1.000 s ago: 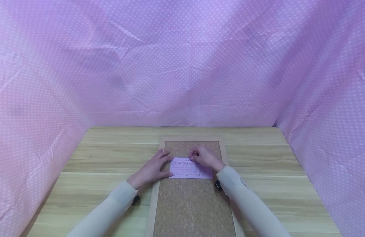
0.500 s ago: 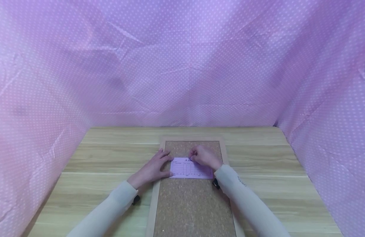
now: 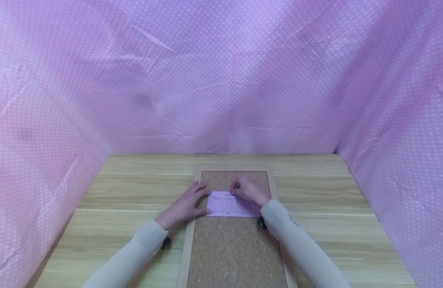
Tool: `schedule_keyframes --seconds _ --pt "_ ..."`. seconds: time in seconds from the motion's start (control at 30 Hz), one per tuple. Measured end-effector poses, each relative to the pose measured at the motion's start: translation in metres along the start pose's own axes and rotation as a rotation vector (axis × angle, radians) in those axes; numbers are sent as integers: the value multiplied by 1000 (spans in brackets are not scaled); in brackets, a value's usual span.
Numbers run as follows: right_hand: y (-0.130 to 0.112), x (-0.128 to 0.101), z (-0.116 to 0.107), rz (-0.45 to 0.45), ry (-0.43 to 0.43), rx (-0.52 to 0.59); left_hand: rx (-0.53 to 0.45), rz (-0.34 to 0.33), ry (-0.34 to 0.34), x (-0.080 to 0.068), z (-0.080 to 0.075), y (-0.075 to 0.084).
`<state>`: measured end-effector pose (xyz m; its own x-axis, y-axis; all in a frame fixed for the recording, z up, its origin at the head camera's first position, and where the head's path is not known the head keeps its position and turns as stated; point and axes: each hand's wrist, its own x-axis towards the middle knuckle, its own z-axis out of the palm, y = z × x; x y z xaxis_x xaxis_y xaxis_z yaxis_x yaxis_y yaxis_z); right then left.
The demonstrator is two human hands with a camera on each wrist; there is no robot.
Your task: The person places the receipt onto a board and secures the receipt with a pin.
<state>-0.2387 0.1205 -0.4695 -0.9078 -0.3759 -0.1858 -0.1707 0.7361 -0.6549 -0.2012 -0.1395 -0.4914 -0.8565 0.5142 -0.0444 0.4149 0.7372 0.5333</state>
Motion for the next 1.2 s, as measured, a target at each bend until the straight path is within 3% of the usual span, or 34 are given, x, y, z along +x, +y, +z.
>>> schedule_keyframes --seconds 0.33,1.2 --pt "8 0 -1 -45 -10 24 -4 -6 5 -2 -1 4" --pt "8 7 2 -14 1 51 -2 -21 -20 0 -3 1"
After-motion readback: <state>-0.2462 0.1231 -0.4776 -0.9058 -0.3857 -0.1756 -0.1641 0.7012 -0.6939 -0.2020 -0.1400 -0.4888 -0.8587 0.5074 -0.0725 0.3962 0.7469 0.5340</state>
